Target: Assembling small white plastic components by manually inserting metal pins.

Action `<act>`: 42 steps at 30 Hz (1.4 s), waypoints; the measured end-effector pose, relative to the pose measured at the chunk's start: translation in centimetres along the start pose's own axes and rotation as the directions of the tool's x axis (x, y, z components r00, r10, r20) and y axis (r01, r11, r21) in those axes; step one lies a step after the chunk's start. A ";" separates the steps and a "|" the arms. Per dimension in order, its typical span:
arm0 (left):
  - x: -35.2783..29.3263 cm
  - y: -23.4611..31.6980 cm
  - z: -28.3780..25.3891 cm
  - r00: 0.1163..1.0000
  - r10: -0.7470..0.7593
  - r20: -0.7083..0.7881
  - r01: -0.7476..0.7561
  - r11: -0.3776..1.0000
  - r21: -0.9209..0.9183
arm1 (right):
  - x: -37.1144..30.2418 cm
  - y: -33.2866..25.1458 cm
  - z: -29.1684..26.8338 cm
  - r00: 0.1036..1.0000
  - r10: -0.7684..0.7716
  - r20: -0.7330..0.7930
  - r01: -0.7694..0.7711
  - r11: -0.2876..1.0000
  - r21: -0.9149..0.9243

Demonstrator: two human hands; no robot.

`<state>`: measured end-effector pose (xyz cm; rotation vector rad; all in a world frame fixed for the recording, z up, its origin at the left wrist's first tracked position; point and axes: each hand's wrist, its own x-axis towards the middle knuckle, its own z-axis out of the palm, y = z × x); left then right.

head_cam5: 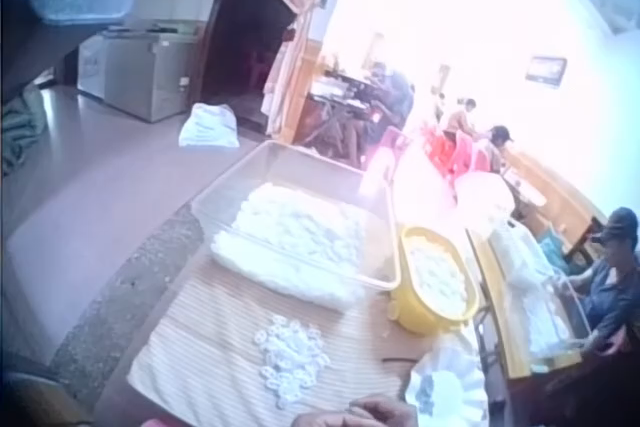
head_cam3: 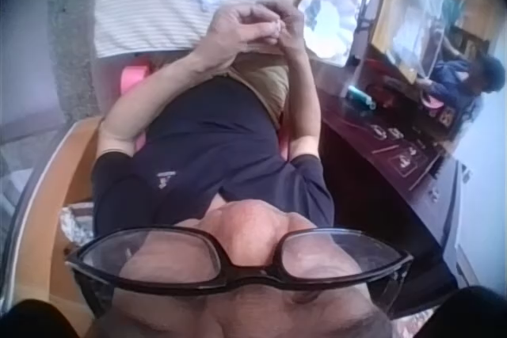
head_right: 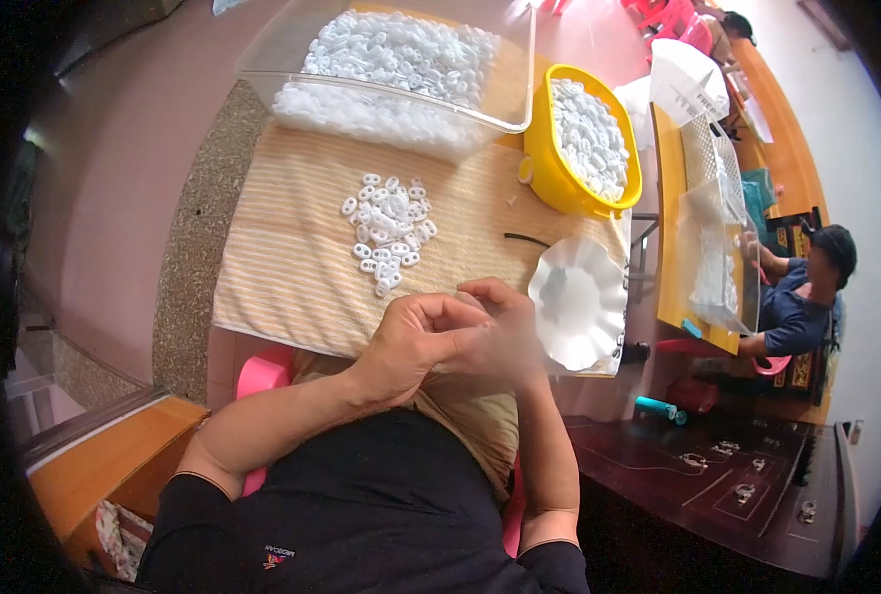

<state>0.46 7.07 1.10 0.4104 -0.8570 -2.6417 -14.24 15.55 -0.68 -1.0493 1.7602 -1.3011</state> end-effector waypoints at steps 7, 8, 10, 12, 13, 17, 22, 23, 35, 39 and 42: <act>-0.5 0.2 0.3 0.999 -0.007 0.031 0.008 1.000 -0.025 | 2.7 -2.0 1.8 0.964 -0.214 0.156 0.255 0.909 -0.329; -0.6 0.4 0.4 1.000 -0.003 0.031 0.004 1.000 -0.026 | 3.0 -2.1 2.1 0.959 -0.225 0.169 0.275 0.882 -0.383; -0.8 0.8 0.7 0.999 -0.021 0.034 0.022 0.999 -0.039 | 3.8 -2.5 2.9 0.954 -0.243 0.174 0.295 0.860 -0.417; -0.8 0.7 0.6 0.999 -0.011 0.043 0.013 0.999 -0.038 | 4.3 -2.6 3.6 0.948 -0.261 0.181 0.315 0.836 -0.449; -0.8 0.7 0.6 0.999 -0.004 0.052 0.006 0.999 -0.034 | 4.5 -2.5 3.9 0.937 -0.303 0.176 0.350 0.798 -0.491; -0.8 0.9 0.5 0.999 0.017 0.050 -0.017 1.000 0.002 | 4.7 -2.9 4.4 0.933 -0.311 0.182 0.358 0.745 -0.563; -0.7 0.8 0.5 0.999 0.004 0.035 -0.004 1.000 -0.010 | 4.9 -2.6 4.4 0.921 -0.352 0.166 0.374 0.683 -0.628; -0.7 0.8 0.5 0.999 0.005 0.035 -0.004 1.000 -0.009 | 4.9 -2.2 4.2 0.916 -0.366 0.165 0.379 0.655 -0.654; 0.1 0.3 -0.1 0.996 0.037 -0.083 -0.040 0.999 -0.034 | 2.8 -1.4 0.8 0.988 0.109 -0.108 -0.085 0.975 0.206; 0.4 0.9 -0.6 0.989 0.043 -0.139 -0.051 0.997 -0.051 | 1.6 -1.4 -0.1 0.983 0.163 -0.088 -0.127 0.939 0.320; 0.6 1.1 -0.7 0.980 0.042 -0.193 -0.057 0.996 -0.075 | 0.9 -1.7 -0.1 0.987 0.163 -0.009 -0.135 0.845 0.517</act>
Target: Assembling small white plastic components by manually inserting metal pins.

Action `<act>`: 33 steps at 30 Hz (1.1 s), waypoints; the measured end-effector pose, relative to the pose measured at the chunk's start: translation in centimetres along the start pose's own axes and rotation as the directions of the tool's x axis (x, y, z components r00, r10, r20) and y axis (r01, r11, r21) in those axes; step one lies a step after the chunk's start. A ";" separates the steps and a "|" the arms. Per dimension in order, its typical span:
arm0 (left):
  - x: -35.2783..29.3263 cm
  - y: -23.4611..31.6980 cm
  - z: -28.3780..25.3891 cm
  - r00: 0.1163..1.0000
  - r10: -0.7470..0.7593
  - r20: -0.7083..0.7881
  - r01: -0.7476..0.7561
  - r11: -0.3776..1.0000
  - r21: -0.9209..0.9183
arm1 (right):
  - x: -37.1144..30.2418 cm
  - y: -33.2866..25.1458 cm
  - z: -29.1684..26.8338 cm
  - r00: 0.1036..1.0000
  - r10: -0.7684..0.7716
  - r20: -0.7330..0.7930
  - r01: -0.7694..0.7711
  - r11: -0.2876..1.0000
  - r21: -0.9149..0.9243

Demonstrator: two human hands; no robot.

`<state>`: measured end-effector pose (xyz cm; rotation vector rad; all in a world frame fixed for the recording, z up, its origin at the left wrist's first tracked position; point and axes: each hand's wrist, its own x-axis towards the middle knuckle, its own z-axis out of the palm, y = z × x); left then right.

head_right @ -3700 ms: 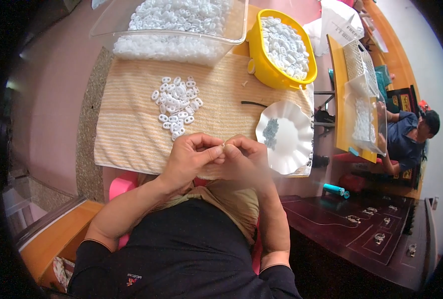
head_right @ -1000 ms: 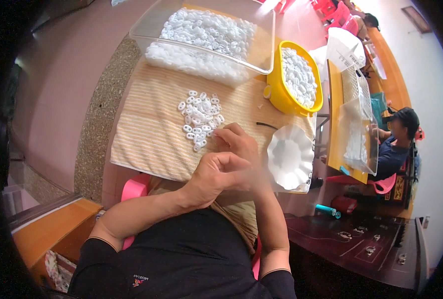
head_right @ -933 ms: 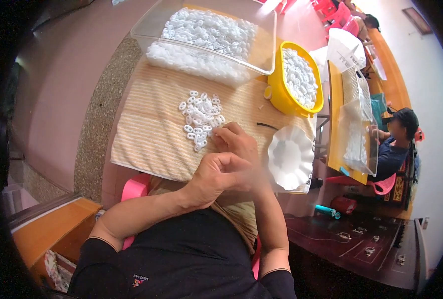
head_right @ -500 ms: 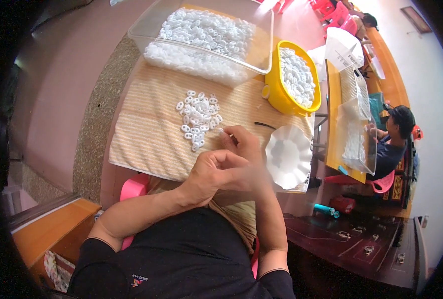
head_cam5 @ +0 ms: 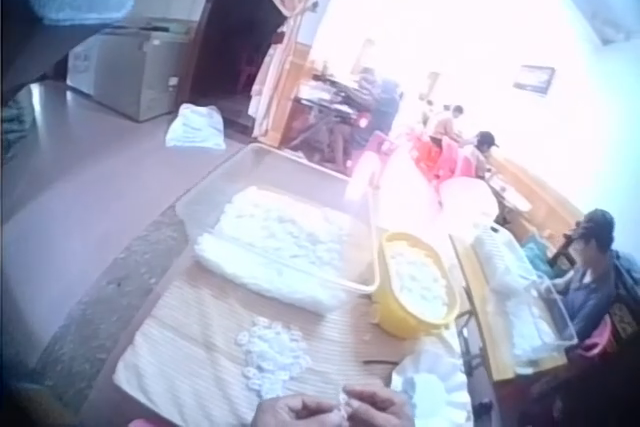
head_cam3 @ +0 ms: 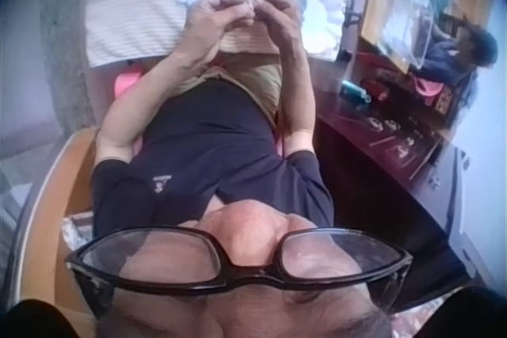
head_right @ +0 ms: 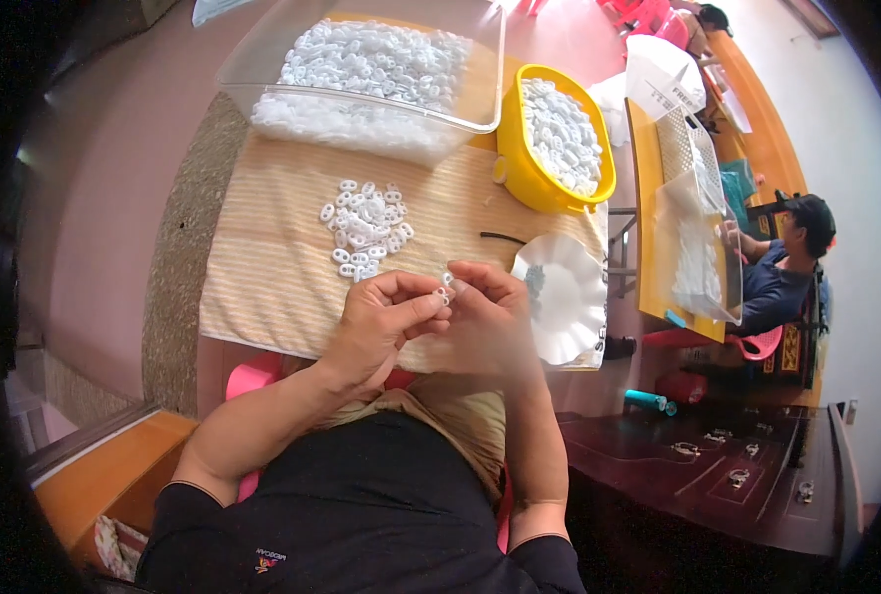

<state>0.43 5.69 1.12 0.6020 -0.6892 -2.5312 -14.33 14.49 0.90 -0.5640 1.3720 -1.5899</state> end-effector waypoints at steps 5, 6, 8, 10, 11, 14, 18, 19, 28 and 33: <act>0.4 0.0 -0.4 1.000 -0.001 0.021 0.001 1.000 -0.012 | -0.7 -0.1 -0.4 0.999 0.003 0.039 -0.001 1.000 -0.030; 0.4 0.0 -0.4 1.000 -0.003 0.029 0.003 1.000 -0.022 | -0.7 -0.1 -0.4 0.998 -0.016 0.065 0.019 0.998 -0.051; 0.6 0.0 -0.7 1.000 0.001 0.031 0.000 1.000 -0.030 | -0.8 0.1 -0.6 0.996 -0.023 0.080 0.026 0.999 -0.047; 0.7 0.0 -0.8 0.999 0.005 0.032 -0.004 0.999 -0.039 | -0.8 0.4 -1.0 0.995 -0.028 0.097 0.033 0.999 -0.044; 0.7 -0.1 -0.8 1.000 0.000 0.024 0.000 0.999 -0.037 | -0.8 0.6 -1.2 0.993 -0.046 0.105 0.051 0.998 -0.044; 0.9 -0.3 -1.1 1.000 -0.002 0.008 0.003 0.999 -0.043 | -0.8 0.9 -1.3 0.991 -0.068 0.112 0.073 0.997 -0.039; 1.1 -0.4 -1.2 1.000 0.006 -0.003 -0.006 0.998 -0.057 | -0.6 1.2 -1.5 0.994 -0.067 0.092 0.073 0.995 -0.068; 1.1 -0.5 -1.2 1.000 0.006 -0.003 -0.006 0.998 -0.055 | -0.7 1.2 -1.5 0.994 -0.068 0.091 0.074 0.995 -0.066; 1.2 -0.4 -1.2 1.000 0.008 -0.007 -0.008 0.999 -0.046 | -0.7 1.4 -1.0 0.997 -0.023 0.069 0.025 0.999 -0.034; 1.2 -0.5 -1.3 1.000 -0.005 -0.019 0.004 0.999 -0.044 | -0.8 1.6 -1.0 0.997 -0.062 0.035 0.062 0.998 0.000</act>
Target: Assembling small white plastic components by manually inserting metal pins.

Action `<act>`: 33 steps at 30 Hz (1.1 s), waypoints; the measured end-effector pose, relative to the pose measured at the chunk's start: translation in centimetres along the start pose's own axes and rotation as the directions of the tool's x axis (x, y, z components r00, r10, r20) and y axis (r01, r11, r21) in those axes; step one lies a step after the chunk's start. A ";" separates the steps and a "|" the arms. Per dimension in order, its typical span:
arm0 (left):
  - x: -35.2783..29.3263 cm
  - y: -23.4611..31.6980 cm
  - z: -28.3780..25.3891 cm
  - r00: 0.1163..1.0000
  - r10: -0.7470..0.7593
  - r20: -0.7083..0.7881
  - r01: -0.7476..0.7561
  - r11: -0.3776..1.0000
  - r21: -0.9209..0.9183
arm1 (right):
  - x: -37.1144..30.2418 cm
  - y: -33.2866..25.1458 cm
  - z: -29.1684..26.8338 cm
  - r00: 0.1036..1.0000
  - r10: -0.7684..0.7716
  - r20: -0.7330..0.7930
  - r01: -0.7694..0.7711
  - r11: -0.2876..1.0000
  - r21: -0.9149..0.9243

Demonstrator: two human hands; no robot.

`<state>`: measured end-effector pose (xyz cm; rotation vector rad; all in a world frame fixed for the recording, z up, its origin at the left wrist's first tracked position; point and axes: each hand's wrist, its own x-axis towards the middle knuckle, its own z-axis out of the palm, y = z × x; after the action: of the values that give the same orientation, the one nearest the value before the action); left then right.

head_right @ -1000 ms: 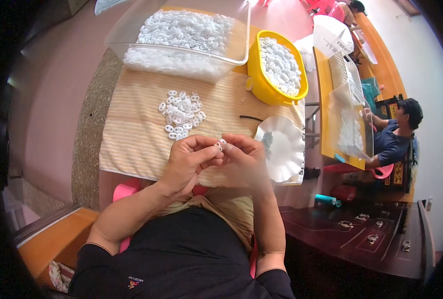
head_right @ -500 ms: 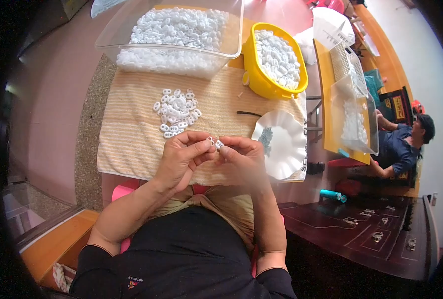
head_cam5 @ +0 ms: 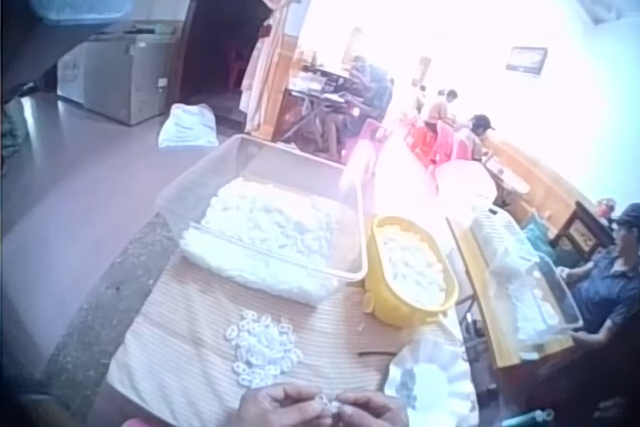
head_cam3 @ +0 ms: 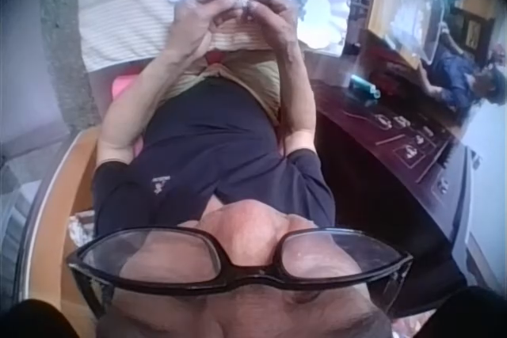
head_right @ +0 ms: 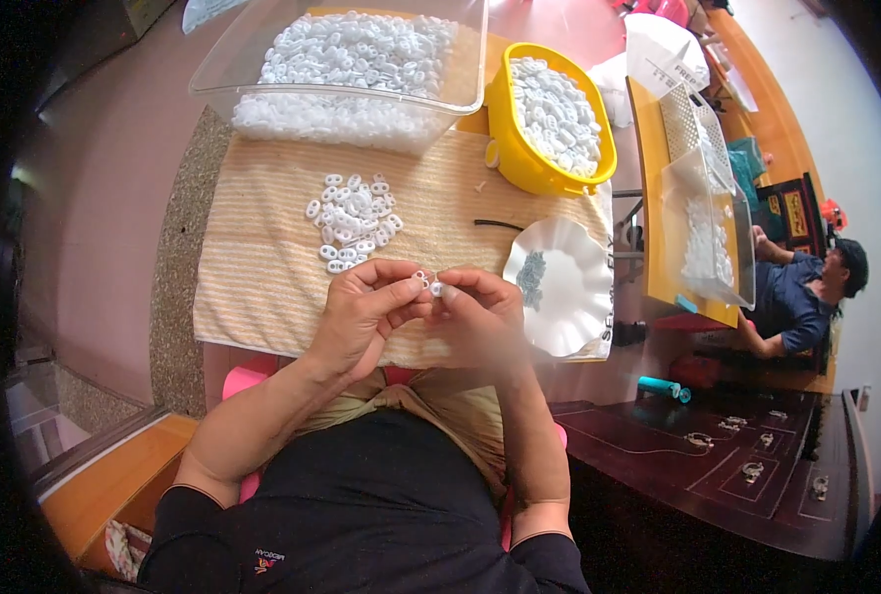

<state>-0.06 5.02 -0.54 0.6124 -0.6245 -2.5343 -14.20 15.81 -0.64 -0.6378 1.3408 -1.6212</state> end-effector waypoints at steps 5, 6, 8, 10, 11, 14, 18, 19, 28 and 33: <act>0.0 -0.1 0.0 1.000 -0.002 -0.009 0.002 1.000 -0.002 | 0.0 0.1 0.4 0.999 -0.005 -0.042 0.006 1.000 0.025; 0.0 -0.1 0.0 1.000 -0.009 -0.008 0.009 1.000 -0.002 | 0.1 0.1 0.4 0.999 -0.025 -0.027 0.026 1.000 0.008; -0.1 -0.2 -0.1 1.000 -0.010 -0.009 0.010 1.000 0.000 | -0.1 0.0 0.5 0.999 0.019 -0.030 -0.018 0.999 0.032; -0.1 -0.2 -0.1 1.000 -0.013 -0.007 0.013 1.000 0.002 | -0.1 0.0 0.2 0.998 0.061 -0.034 -0.060 0.997 0.054; -0.1 -0.2 0.0 1.000 -0.016 -0.003 0.016 1.000 0.001 | -0.1 0.3 -0.3 0.999 0.046 -0.006 -0.045 0.996 0.076; -0.1 -0.2 0.1 1.000 -0.013 -0.007 0.013 1.000 0.002 | -0.1 0.5 -0.5 0.999 0.032 0.015 -0.033 0.996 0.083; -0.1 -0.2 0.0 1.000 -0.008 -0.008 0.008 1.000 0.010 | -0.1 0.3 0.2 1.000 0.007 0.007 -0.008 0.994 0.106; -0.1 -0.2 0.0 1.000 -0.009 -0.008 0.009 1.000 0.010 | -0.1 0.4 0.2 1.000 0.008 0.007 -0.009 0.994 0.106; -0.1 -0.1 0.0 1.000 -0.016 -0.006 0.016 1.000 0.007 | -0.2 0.3 -0.3 1.000 0.018 -0.020 -0.018 1.000 0.001; -0.1 0.0 0.1 1.000 -0.014 0.004 0.014 1.000 0.001 | -0.1 0.1 -0.4 1.000 -0.016 -0.024 0.016 1.000 -0.019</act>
<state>0.01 5.08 -0.42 0.6143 -0.6249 -2.5489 -14.49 16.14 -0.82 -0.6437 1.3730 -1.6351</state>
